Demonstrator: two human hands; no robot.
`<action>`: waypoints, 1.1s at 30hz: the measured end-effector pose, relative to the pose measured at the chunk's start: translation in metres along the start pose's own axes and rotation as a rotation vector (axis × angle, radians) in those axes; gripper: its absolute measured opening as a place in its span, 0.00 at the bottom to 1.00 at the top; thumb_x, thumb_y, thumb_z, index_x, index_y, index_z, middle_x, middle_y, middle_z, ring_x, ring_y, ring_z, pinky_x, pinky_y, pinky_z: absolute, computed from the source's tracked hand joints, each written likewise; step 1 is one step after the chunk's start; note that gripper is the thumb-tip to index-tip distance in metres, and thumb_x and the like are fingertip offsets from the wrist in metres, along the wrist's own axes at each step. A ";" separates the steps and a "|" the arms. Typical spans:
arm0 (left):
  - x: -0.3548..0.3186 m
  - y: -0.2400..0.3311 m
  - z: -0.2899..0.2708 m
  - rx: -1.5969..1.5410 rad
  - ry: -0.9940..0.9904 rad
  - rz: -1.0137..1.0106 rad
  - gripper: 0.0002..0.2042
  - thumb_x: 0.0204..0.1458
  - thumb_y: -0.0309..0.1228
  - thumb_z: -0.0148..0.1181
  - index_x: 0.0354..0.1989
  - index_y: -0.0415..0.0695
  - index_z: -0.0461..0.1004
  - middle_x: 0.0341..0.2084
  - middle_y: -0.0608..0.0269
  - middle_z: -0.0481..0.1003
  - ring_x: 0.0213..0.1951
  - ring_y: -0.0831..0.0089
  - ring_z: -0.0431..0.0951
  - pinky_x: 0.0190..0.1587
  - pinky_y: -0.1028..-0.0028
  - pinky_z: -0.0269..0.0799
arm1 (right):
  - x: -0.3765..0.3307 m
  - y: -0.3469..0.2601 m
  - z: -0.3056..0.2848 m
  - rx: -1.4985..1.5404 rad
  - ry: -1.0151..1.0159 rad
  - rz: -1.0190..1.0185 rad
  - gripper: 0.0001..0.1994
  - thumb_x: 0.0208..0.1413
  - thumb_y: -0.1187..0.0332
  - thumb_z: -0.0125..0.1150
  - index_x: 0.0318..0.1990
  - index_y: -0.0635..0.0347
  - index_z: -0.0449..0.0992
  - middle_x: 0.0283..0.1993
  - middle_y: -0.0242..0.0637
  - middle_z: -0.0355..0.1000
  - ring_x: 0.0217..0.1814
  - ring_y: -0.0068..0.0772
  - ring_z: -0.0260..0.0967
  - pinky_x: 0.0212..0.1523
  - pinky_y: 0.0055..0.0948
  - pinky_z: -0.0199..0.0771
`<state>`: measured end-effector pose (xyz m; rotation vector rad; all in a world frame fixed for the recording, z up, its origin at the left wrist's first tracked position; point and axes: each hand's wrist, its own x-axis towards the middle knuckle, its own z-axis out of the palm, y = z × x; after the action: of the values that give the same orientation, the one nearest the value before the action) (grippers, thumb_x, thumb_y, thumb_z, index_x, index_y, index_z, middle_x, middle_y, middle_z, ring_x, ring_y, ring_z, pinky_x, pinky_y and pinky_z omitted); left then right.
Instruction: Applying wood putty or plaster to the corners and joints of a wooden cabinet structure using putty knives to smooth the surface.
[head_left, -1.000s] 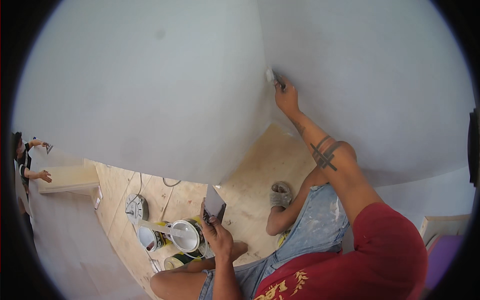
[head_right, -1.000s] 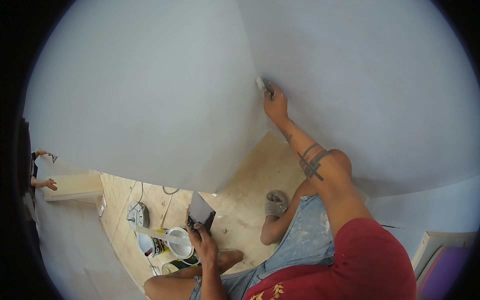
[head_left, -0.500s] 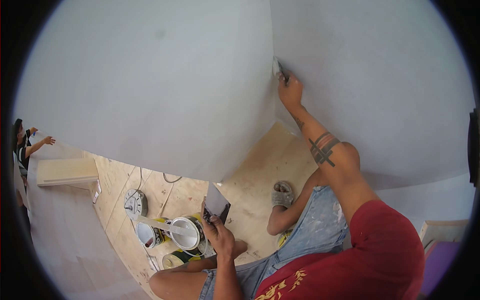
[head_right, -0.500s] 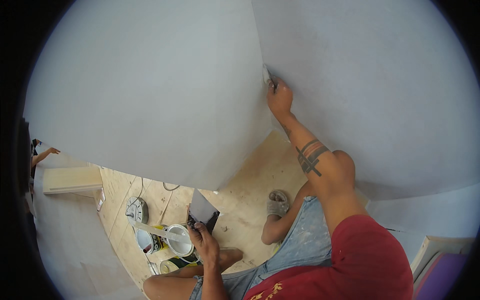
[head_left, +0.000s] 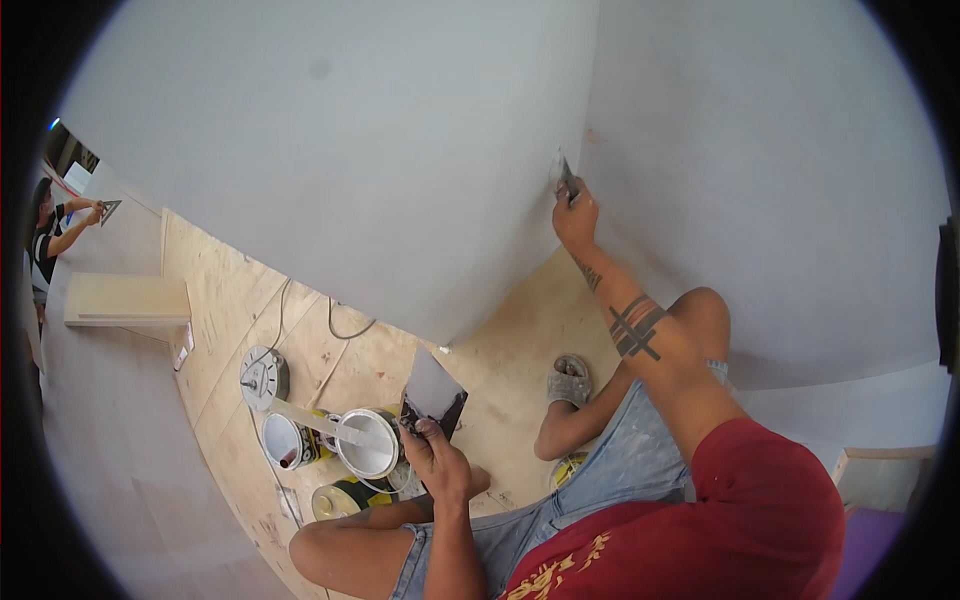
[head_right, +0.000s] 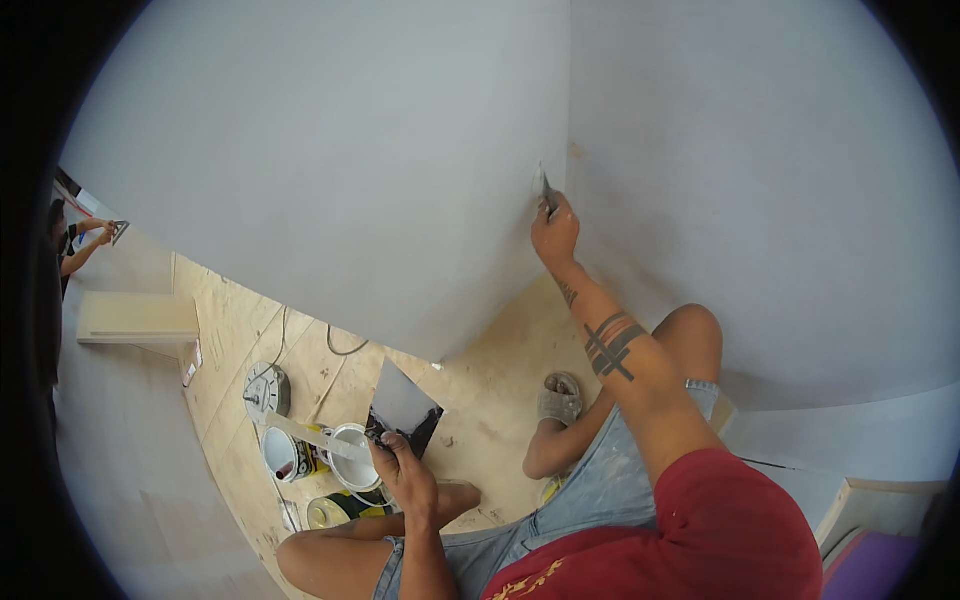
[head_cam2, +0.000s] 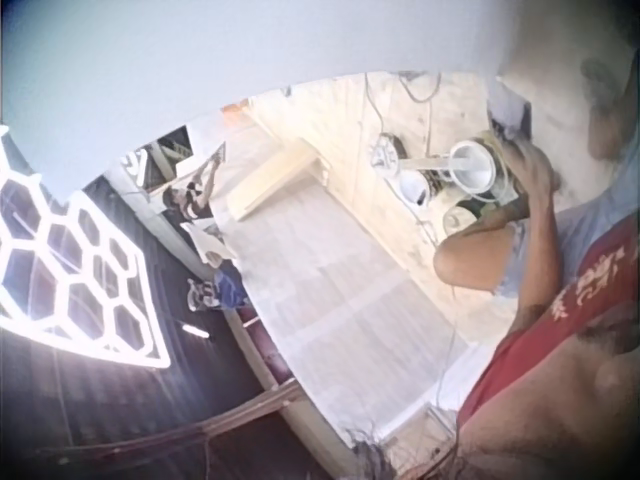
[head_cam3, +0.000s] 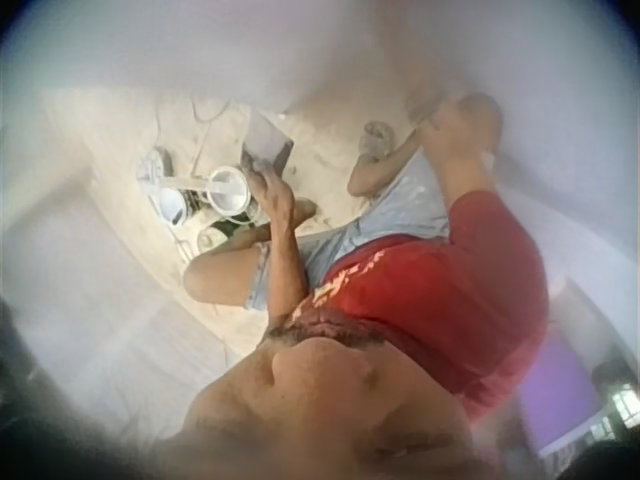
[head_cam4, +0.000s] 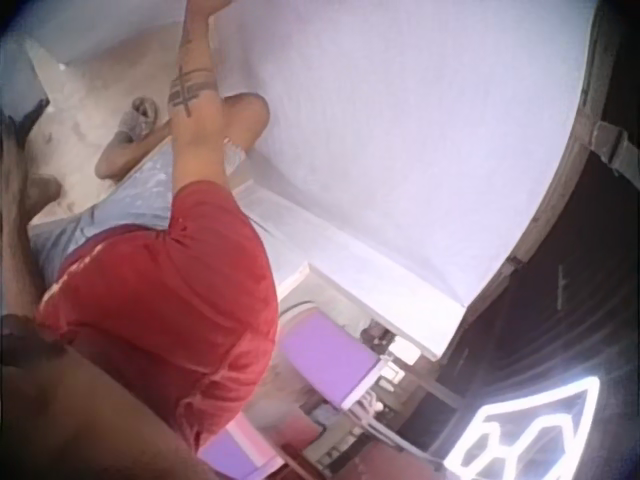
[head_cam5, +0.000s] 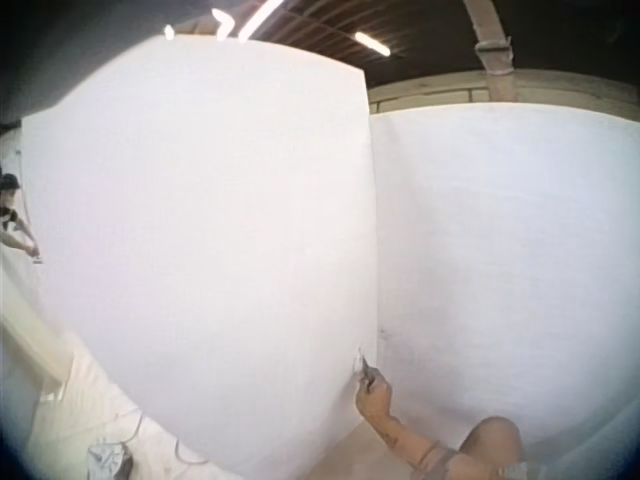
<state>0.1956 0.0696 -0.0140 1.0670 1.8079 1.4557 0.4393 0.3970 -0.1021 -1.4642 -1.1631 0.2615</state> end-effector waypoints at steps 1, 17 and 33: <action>0.000 -0.002 -0.003 0.004 0.020 -0.008 0.18 0.69 0.33 0.42 0.59 0.30 0.63 0.47 0.51 0.74 0.49 0.69 0.72 0.56 0.71 0.65 | -0.015 -0.005 0.005 0.006 -0.016 0.017 0.09 0.60 0.71 0.53 0.44 0.65 0.75 0.31 0.48 0.77 0.34 0.49 0.76 0.39 0.38 0.73; 0.033 0.023 -0.055 -0.169 0.495 -0.027 0.24 0.69 0.48 0.43 0.54 0.35 0.66 0.46 0.56 0.72 0.45 0.72 0.70 0.53 0.72 0.66 | -0.272 -0.157 0.067 0.274 -0.200 0.120 0.12 0.57 0.75 0.59 0.49 0.68 0.73 0.39 0.53 0.74 0.40 0.53 0.75 0.41 0.39 0.74; 0.040 -0.017 -0.070 -1.344 -0.266 -0.721 0.11 0.63 0.28 0.49 0.50 0.38 0.70 0.44 0.54 0.78 0.41 0.64 0.82 0.47 0.64 0.82 | -0.153 -0.206 -0.065 0.664 -1.036 -0.949 0.27 0.51 0.73 0.62 0.61 0.45 0.69 0.60 0.41 0.67 0.62 0.45 0.67 0.58 0.44 0.68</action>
<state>0.1133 0.0674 -0.0127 -0.0994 0.5521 1.4627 0.3114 0.2020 0.0237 -0.0157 -2.1673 0.6810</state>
